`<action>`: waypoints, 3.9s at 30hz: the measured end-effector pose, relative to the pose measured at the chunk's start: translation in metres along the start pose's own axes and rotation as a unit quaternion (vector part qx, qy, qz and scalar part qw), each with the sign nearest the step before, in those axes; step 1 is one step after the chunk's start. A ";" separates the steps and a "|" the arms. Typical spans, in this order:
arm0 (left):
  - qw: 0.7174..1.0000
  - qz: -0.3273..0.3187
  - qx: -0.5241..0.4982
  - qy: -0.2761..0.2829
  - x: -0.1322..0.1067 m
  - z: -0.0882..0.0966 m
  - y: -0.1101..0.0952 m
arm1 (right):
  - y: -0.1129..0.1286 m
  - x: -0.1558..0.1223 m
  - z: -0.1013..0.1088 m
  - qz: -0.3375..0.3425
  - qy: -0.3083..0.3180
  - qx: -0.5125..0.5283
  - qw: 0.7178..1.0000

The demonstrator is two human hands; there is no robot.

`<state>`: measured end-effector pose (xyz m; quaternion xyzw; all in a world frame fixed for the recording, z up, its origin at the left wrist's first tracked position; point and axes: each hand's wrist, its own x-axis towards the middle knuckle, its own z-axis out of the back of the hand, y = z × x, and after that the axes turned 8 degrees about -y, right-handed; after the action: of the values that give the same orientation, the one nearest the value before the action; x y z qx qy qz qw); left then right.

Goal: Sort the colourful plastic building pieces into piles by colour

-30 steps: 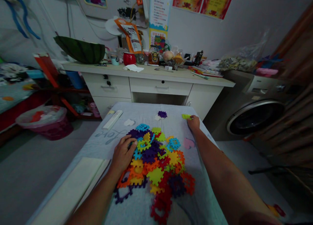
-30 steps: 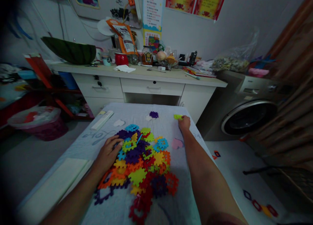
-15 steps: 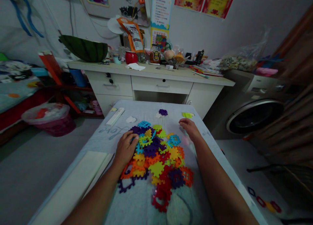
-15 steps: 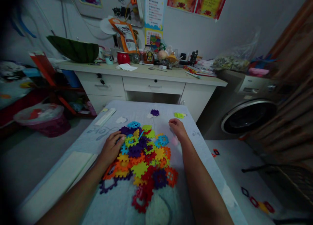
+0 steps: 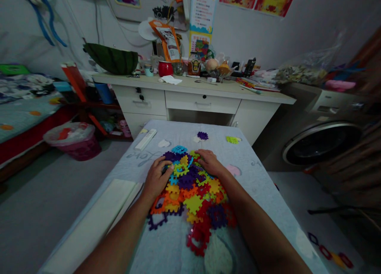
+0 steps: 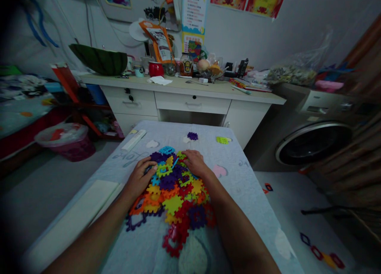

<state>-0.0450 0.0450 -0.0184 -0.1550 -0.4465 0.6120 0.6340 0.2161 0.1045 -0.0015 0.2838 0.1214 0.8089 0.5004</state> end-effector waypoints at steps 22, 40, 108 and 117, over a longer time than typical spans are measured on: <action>1.000 0.003 0.006 0.003 0.001 -0.001 0.003 | -0.009 0.002 0.009 -0.014 -0.078 0.021 0.997; 1.000 0.000 0.009 0.006 0.002 0.000 0.002 | -0.125 0.041 0.059 -0.320 -0.237 -0.204 0.894; 1.000 -0.004 0.015 0.009 0.003 -0.002 0.002 | -0.143 0.010 0.057 -0.289 -0.329 -0.105 0.893; 1.000 -0.007 0.018 0.015 0.003 -0.002 0.002 | -0.125 0.006 0.062 -0.261 -0.297 -0.095 0.914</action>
<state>-0.0455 0.0485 -0.0199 -0.1497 -0.4268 0.6135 0.6473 0.3425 0.1632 -0.0097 0.4201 -0.0409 0.5358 0.7313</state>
